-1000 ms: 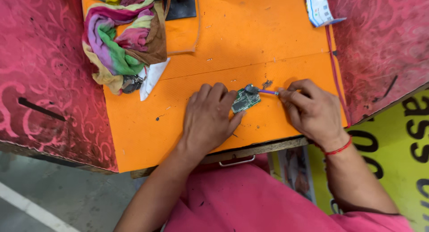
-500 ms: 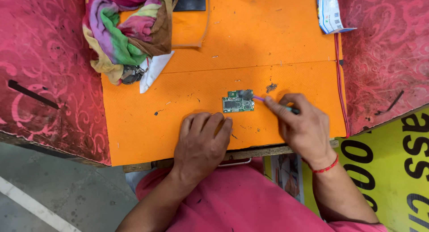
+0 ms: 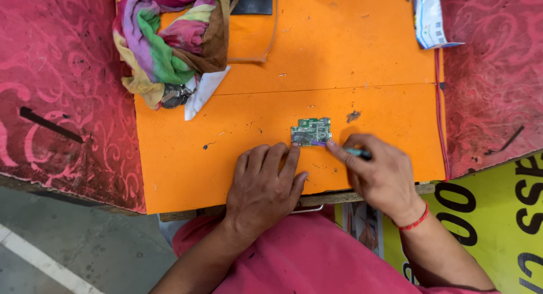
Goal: The person cleans a motherboard using a brush by hand, applying strokes across the surface of the component.
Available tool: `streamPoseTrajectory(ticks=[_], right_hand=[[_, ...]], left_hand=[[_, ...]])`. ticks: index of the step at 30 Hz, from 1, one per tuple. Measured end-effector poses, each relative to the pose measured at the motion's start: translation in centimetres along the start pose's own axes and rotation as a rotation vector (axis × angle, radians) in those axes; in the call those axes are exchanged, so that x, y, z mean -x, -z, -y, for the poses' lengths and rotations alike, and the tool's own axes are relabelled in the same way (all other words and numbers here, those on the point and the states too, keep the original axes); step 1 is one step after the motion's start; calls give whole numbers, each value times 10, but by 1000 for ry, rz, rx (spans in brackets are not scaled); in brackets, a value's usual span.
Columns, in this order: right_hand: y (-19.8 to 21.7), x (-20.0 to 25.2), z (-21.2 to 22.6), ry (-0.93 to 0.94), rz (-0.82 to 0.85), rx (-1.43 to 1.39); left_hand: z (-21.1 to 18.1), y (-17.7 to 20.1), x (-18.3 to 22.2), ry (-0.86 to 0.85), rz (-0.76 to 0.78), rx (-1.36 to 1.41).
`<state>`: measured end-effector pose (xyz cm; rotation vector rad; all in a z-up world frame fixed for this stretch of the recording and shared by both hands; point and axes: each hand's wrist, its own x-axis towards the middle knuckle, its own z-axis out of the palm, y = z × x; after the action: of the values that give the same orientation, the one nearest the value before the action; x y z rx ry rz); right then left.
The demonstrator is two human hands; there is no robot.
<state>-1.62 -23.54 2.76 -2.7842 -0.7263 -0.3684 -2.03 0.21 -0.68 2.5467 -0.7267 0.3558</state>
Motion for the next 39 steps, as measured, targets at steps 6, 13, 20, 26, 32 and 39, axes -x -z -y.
streamPoseTrajectory(ticks=[6,13,20,26,32,39], right_hand=[[-1,-1,0,-136,-37,66],[-6,2,-6,-182,-150,23],[2,4,-9,-80,-65,-13],[9,0,3,-76,-36,-36],[9,-2,4,-125,-6,-52],[5,-6,-13,-106,-102,-41]], left_hand=[[0,1,0,3,-26,-9],[2,1,0,-27,-32,-8],[1,1,0,-26,-19,15],[1,0,-1,-13,11,24],[1,0,-1,-11,-1,-5],[-1,2,-1,-24,-22,-1]])
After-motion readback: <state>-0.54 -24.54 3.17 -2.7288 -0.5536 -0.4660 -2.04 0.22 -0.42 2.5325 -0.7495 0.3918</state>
